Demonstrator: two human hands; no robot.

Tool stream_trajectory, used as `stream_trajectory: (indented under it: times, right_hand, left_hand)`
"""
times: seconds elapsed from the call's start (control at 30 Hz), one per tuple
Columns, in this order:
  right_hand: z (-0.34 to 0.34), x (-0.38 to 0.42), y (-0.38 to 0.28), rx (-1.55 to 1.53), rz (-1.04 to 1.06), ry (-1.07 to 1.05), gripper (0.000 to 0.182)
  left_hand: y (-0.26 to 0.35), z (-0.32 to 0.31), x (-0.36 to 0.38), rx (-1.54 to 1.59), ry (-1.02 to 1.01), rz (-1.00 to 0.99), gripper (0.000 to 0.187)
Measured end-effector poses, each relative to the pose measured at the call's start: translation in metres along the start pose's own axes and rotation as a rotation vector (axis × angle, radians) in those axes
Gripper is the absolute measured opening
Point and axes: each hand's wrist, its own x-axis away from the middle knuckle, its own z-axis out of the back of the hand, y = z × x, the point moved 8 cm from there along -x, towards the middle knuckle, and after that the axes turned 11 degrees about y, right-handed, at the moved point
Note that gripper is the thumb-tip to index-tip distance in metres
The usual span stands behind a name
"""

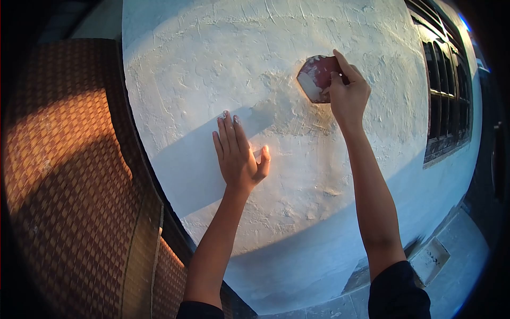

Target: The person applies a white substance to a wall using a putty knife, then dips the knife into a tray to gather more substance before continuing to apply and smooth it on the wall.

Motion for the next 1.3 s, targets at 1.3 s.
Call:
stream_trajectory:
  times: [1.3]
  right_hand:
    - [0.330, 0.065, 0.117, 0.433, -0.508, 0.084, 0.042]
  left_hand:
    - [0.316, -0.043, 0.138, 0.938, -0.234, 0.014, 0.052]
